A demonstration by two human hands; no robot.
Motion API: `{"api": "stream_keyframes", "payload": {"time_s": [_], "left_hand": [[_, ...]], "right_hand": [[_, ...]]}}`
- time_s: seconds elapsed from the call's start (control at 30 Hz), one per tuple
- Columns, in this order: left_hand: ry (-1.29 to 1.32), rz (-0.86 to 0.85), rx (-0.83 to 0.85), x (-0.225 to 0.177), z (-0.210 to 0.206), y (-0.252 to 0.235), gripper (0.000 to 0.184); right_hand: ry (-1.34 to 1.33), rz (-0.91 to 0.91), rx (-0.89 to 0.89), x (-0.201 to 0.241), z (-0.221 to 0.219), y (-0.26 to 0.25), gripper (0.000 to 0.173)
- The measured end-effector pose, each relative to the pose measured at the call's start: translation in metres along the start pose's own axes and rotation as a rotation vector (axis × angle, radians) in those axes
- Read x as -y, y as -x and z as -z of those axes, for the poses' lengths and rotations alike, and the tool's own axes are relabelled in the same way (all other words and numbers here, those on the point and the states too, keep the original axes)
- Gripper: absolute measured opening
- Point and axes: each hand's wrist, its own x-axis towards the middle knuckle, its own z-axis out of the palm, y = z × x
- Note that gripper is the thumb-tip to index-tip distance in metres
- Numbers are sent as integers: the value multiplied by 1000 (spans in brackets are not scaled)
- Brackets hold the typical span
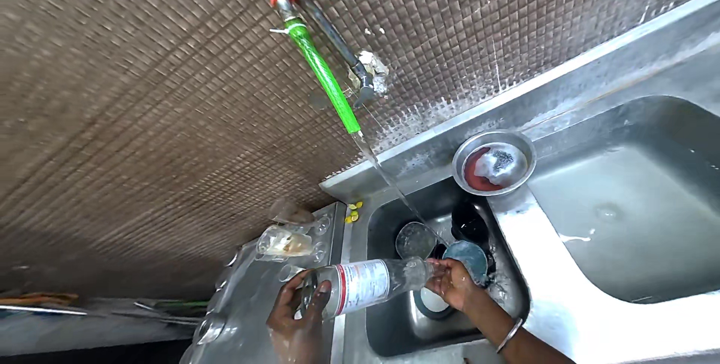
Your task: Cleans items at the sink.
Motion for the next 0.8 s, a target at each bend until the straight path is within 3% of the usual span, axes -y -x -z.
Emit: {"api": "stream_keyframes", "payload": {"time_s": [0.27,0.4,0.47,0.57,0.67,0.8], "left_hand": [[33,1,-13,2,-2,-1,48],[132,41,-51,7,-8,4,43],[204,124,-74,14,-13,11,34],[284,340,-121,37,-25,26,24],[290,678,-107,56,-38,41,38],[458,841,6,81,-58,67,51]], "right_hand": [[-1,-17,-52,0,-4,4,22],[27,6,16,4,-14,14,45],[86,40,104,10,-22,21,53],[158,159,142,23,-38,22,46],[276,271,191,45,-47,8,42],[596,373,254,73,-76,-10,38]]}}
